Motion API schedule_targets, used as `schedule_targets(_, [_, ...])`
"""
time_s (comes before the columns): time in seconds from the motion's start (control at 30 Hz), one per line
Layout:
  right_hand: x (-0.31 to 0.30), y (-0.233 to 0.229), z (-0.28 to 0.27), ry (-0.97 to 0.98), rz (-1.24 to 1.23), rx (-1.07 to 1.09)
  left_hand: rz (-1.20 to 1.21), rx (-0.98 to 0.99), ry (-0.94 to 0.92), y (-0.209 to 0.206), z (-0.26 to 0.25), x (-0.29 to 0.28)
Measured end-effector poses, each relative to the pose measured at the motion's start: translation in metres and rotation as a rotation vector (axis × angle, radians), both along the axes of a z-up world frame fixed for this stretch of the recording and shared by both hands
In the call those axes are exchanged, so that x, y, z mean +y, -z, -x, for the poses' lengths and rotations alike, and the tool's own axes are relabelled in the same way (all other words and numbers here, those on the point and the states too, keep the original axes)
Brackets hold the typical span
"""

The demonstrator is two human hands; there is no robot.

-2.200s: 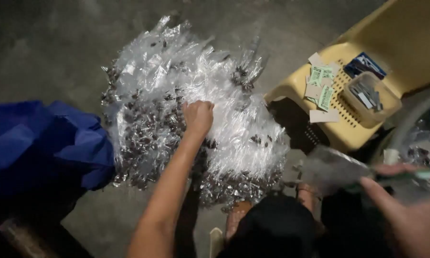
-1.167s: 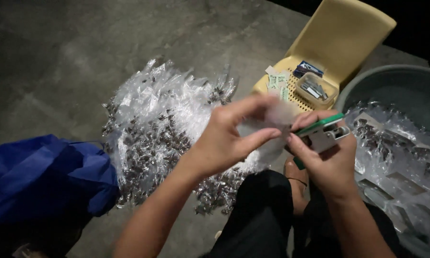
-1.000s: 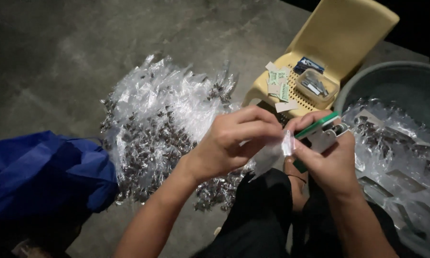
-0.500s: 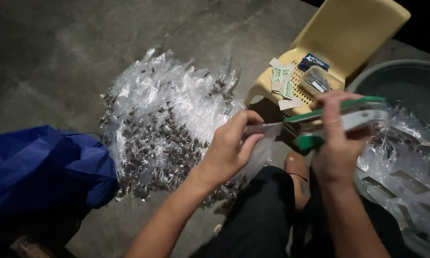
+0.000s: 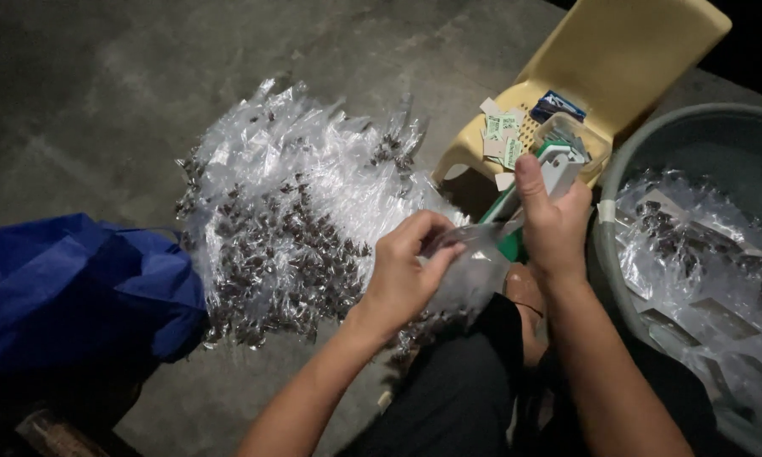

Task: Manual packaging of small silver packets into plastic bags and sealing them with a stapler.

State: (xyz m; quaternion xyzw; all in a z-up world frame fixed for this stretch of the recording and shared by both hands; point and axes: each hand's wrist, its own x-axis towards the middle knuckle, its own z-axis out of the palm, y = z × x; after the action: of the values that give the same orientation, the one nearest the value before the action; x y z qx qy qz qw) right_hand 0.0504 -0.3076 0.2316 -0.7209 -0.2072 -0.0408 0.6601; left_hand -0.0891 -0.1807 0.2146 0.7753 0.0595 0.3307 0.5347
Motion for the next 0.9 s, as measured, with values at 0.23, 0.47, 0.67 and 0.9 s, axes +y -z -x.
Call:
schedule_targets(0.23, [0.012, -0.001, 0.008, 0.024, 0.114, 0.027, 0.040, 0.030, 0.001, -0.017, -0.005, -0.023])
schedule_targets(0.47, [0.020, -0.003, 0.016, 0.054, 0.068, 0.087, 0.058, 0.106, -0.004, 0.006, -0.005, -0.025])
schedule_targets(0.67, [-0.013, -0.009, 0.011, -0.082, -0.206, 0.347, 0.199, 0.261, -0.018, 0.029, 0.000, -0.008])
schedule_targets(0.9, [-0.060, 0.005, 0.027, -0.184, 0.298, 0.490, 0.697, 0.267, 0.098, -0.002, 0.001, 0.015])
